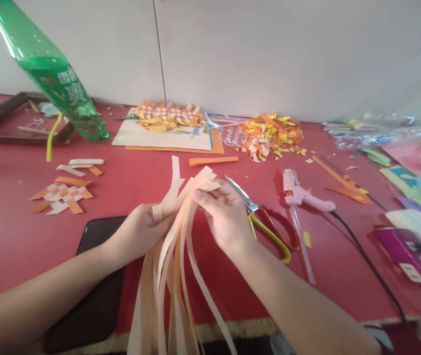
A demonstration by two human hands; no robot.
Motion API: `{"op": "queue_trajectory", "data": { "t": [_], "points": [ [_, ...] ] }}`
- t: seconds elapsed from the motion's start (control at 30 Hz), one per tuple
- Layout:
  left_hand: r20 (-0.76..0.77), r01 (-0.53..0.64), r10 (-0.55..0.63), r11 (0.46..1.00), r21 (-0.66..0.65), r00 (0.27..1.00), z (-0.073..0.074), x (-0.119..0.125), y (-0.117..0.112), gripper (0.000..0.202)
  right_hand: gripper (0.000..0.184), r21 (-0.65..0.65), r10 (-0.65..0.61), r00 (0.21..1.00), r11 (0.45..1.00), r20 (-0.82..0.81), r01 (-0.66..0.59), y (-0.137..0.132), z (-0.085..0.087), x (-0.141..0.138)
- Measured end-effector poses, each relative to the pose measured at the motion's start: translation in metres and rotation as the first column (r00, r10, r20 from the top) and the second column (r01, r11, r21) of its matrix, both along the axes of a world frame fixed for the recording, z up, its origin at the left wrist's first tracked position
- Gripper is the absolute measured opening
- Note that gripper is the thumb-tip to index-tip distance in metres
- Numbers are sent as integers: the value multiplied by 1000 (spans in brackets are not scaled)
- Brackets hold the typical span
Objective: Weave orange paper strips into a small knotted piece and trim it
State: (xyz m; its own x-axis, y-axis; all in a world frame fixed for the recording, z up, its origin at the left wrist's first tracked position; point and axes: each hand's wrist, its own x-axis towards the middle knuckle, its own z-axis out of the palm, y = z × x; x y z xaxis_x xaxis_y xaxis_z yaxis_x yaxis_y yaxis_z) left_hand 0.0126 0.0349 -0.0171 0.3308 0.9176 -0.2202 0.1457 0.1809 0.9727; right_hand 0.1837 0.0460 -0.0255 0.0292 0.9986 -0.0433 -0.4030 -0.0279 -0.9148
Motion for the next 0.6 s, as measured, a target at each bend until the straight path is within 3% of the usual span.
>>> {"op": "queue_trajectory", "data": {
  "t": [0.17,0.37,0.47,0.6],
  "points": [
    [32,34,-33,999,-35,999,-1,0,0,27,35,-5,6,1000,1000,-15,-6,-1,3,0],
    [90,103,-97,993,-65,991,0,-2,-1,32,13,50,9,999,999,35,-10,2,0,1],
    [215,44,-17,992,-121,976,1,0,0,36,12,79,-7,1000,997,29,4,3,-2,2],
    [253,-96,132,984,-153,958,-2,1,2,32,9,86,-6,1000,996,3,6,3,-3,4]
  ]
}}
